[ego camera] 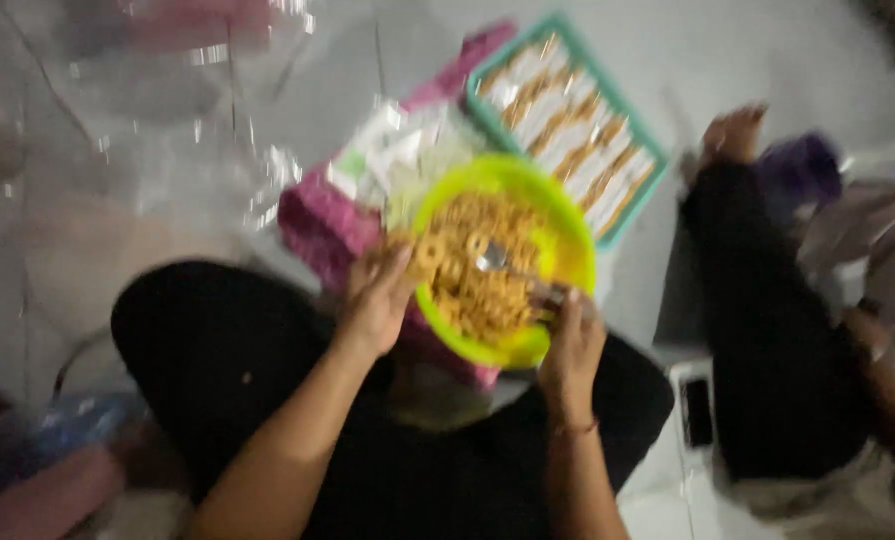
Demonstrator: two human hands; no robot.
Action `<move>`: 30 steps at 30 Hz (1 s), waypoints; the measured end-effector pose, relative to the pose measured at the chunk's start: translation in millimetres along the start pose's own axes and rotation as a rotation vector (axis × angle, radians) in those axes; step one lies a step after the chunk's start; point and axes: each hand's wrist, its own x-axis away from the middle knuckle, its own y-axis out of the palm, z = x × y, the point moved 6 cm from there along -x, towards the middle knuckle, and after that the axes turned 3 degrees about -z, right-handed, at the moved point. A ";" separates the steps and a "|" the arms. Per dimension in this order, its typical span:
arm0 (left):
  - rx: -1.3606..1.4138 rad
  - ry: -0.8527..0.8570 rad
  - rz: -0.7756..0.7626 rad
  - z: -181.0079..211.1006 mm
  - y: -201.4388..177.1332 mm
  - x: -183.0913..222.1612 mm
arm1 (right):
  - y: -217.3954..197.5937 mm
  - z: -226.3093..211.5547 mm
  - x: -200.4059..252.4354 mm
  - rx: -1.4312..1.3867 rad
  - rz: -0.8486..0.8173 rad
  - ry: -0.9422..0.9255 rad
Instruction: Manually packing ring-shaped snacks from a bowl into small plastic bags using hands and a spoon.
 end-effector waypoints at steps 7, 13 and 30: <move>-0.048 0.033 -0.076 10.0 11.9 6.4 | 6.9 -24.6 13.8 0.344 -0.065 -0.276; -0.035 0.018 -0.021 15.0 25.2 -2.7 | 31.3 -34.5 7.0 0.449 -0.121 -0.387; -0.058 0.059 -0.136 24.5 37.4 5.3 | 35.6 -2.3 -22.1 0.119 -0.147 0.038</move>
